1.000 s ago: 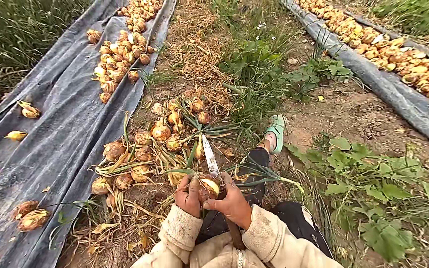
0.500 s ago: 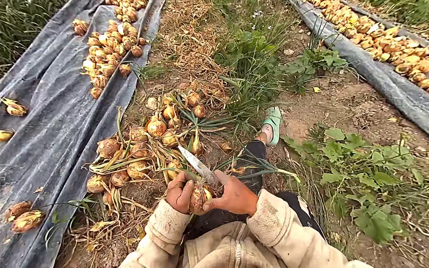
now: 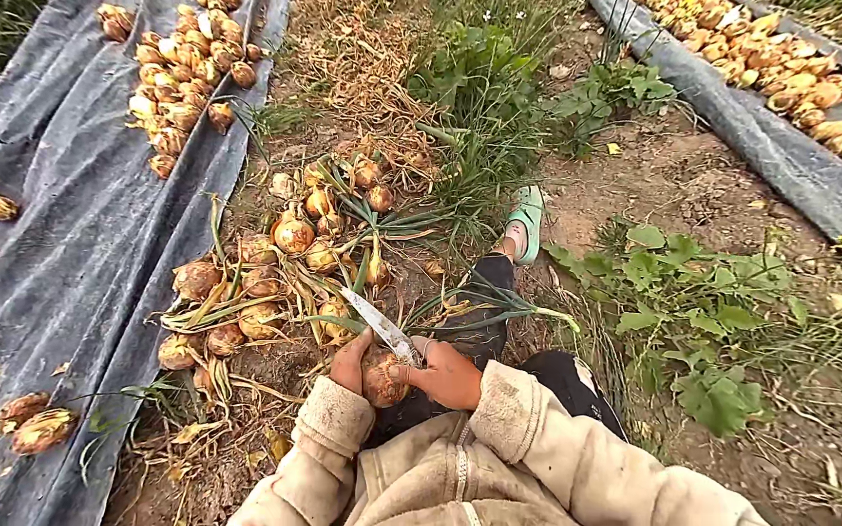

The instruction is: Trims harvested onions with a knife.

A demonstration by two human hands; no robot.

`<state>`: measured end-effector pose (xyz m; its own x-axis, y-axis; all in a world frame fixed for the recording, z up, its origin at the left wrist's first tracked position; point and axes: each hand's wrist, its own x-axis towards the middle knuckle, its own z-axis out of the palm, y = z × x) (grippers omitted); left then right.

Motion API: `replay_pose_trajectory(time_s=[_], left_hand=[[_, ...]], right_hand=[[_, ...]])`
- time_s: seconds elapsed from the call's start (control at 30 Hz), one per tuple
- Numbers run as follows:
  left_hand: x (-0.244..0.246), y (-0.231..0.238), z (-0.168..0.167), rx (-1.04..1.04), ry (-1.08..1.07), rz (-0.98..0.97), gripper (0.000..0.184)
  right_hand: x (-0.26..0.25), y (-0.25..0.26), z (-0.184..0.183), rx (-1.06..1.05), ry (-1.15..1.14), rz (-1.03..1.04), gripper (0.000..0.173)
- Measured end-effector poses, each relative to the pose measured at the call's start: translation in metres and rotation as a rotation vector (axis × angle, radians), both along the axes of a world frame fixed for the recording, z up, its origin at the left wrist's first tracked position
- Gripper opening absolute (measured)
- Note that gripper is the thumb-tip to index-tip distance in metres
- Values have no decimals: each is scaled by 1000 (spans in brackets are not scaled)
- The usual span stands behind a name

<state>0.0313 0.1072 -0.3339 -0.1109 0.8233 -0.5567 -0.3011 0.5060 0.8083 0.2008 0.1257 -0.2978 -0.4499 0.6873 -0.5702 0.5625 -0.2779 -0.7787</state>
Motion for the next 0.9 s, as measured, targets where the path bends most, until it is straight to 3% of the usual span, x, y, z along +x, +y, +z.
replay_pose_trajectory(time_s=[0.1, 0.3, 0.5, 0.7, 0.8, 0.9], left_hand=[[9, -11, -15, 7, -132, 3, 35], [13, -4, -7, 27, 187, 54, 44], [21, -1, -15, -108, 254, 151, 47], [25, 6, -28, -164, 153, 400, 48], [23, 5, -24, -195, 46, 387, 65], [19, -7, -29, -30, -174, 233, 54]], right_hand=[[2, 0, -7, 5, -14, -62, 49], [1, -1, -9, -96, 27, -85, 43], [-4, 5, -12, -124, -8, -119, 43], [-5, 4, -17, -190, 38, -203, 40], [-3, 4, -23, -224, 73, -248, 38], [2, 4, -22, -279, 133, -322, 36]])
